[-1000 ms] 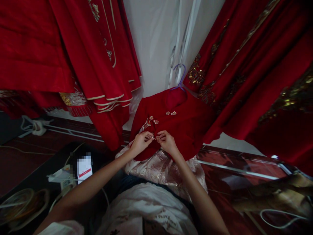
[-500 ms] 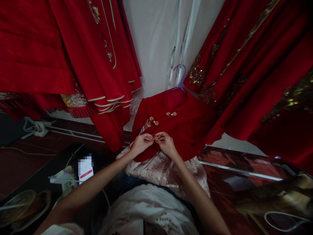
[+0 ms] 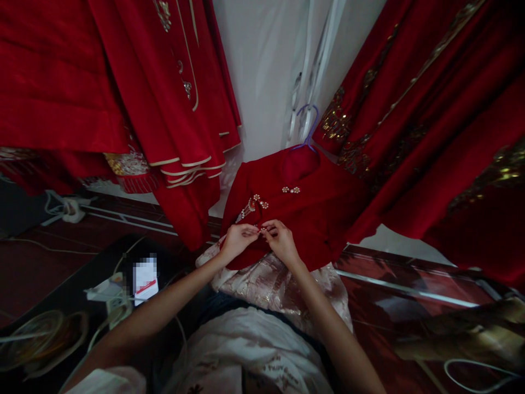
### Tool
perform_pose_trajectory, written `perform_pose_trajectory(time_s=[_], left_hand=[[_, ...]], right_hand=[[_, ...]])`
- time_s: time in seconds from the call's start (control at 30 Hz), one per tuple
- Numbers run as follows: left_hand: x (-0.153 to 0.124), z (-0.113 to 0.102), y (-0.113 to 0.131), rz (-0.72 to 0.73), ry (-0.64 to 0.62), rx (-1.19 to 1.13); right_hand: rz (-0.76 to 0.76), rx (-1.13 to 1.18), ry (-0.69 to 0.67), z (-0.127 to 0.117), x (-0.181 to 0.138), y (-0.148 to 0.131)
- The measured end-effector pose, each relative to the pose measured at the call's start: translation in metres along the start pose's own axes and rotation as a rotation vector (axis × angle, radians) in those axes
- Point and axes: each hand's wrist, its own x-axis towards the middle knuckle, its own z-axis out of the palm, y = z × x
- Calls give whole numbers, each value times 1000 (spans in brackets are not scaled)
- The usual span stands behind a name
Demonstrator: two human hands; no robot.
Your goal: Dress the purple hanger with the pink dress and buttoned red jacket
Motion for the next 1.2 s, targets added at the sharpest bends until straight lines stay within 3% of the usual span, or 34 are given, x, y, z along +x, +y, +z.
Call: perform_pose_trajectory(time_s=[0.33, 0.47, 0.57, 0.7, 0.8, 0.93, 1.2], left_hand=[[0, -11, 15, 127, -97, 254], [8, -25, 40, 233, 37, 401], [13, -36, 56, 282, 125, 432], [10, -35, 60, 298, 18, 487], [1, -23, 53, 284, -111, 604], [-9, -11, 43, 309, -155, 744], [-12, -6, 39, 398, -147, 794]], right_hand=[[-22, -167, -26, -5, -1, -7], [-22, -260, -8, -42, 5, -21], [-15, -198, 13, -79, 8, -37], [17, -121, 18, -102, 7, -51], [56, -112, -91, -95, 5, -49], [109, -122, -362, -76, 1, -36], [91, -219, -317, -49, 0, -12]])
